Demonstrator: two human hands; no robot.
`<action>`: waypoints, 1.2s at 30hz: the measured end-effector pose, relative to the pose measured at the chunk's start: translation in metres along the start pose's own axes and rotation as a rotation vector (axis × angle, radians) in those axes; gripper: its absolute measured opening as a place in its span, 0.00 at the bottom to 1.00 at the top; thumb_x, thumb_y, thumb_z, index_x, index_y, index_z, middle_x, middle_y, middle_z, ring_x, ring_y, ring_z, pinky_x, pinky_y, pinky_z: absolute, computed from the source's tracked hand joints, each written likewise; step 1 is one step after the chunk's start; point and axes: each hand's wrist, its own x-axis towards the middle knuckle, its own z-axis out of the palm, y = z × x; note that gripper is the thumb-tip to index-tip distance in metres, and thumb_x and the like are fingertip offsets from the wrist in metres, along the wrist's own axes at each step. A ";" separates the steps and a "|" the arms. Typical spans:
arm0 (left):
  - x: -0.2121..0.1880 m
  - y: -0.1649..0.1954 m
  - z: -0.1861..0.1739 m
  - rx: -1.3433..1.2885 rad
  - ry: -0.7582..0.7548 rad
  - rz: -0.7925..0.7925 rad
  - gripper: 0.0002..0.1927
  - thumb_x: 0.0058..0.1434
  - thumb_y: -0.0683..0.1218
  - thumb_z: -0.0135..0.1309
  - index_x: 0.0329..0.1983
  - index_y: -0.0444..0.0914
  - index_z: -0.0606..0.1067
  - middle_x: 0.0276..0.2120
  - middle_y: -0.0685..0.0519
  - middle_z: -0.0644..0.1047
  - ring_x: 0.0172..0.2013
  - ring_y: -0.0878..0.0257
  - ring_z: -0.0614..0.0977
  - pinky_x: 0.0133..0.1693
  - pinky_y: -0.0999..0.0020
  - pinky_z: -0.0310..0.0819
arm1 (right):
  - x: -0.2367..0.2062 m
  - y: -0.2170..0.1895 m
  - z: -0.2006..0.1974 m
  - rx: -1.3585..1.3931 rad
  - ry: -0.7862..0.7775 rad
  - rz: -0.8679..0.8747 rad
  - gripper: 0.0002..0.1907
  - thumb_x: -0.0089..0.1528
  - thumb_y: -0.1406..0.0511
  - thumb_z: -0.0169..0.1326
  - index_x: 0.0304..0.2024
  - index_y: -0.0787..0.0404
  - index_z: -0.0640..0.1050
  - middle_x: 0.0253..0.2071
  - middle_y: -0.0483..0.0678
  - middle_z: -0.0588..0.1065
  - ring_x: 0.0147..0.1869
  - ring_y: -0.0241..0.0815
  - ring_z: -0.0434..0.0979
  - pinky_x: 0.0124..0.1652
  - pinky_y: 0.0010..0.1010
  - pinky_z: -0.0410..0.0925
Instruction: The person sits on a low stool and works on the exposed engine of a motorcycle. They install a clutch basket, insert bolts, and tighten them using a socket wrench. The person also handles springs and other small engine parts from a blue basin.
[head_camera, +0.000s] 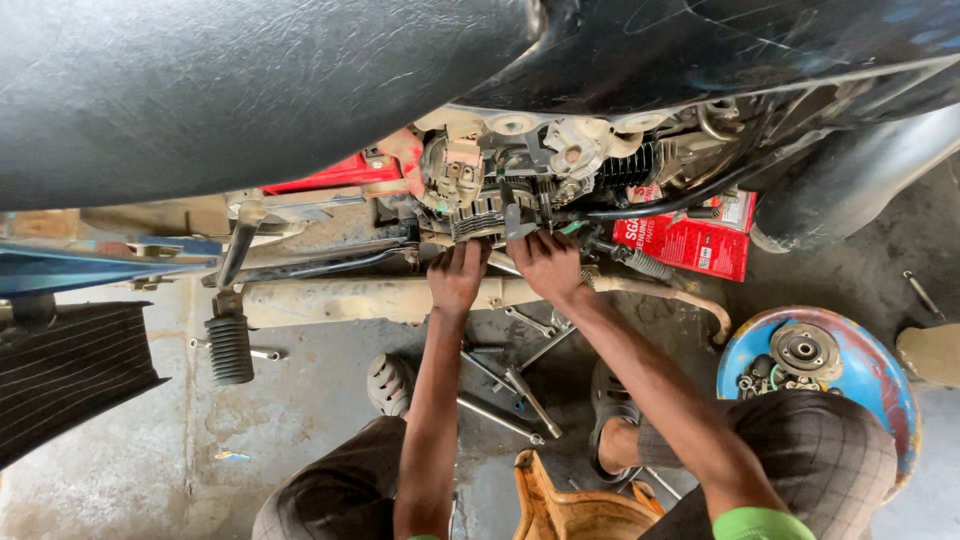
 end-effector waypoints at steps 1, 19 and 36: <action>-0.002 0.003 0.004 -0.036 0.016 -0.045 0.13 0.62 0.46 0.63 0.30 0.42 0.69 0.24 0.53 0.73 0.24 0.56 0.79 0.27 0.59 0.73 | 0.005 0.003 -0.005 -0.064 0.002 -0.067 0.07 0.59 0.68 0.60 0.36 0.62 0.74 0.24 0.48 0.76 0.26 0.40 0.77 0.25 0.33 0.71; 0.017 0.078 0.032 -0.472 0.293 -0.938 0.22 0.64 0.55 0.63 0.35 0.33 0.70 0.21 0.48 0.77 0.20 0.61 0.76 0.24 0.64 0.72 | 0.063 -0.016 -0.059 -0.755 -0.378 -0.748 0.25 0.64 0.63 0.47 0.61 0.70 0.74 0.21 0.53 0.73 0.15 0.31 0.65 0.14 0.23 0.61; 0.019 0.076 0.039 -0.603 0.290 -1.065 0.14 0.72 0.50 0.47 0.38 0.34 0.69 0.22 0.48 0.76 0.20 0.62 0.75 0.22 0.62 0.68 | 0.084 -0.023 -0.038 -0.563 -0.412 -0.722 0.13 0.56 0.63 0.50 0.22 0.67 0.74 0.19 0.51 0.72 0.15 0.36 0.63 0.10 0.30 0.62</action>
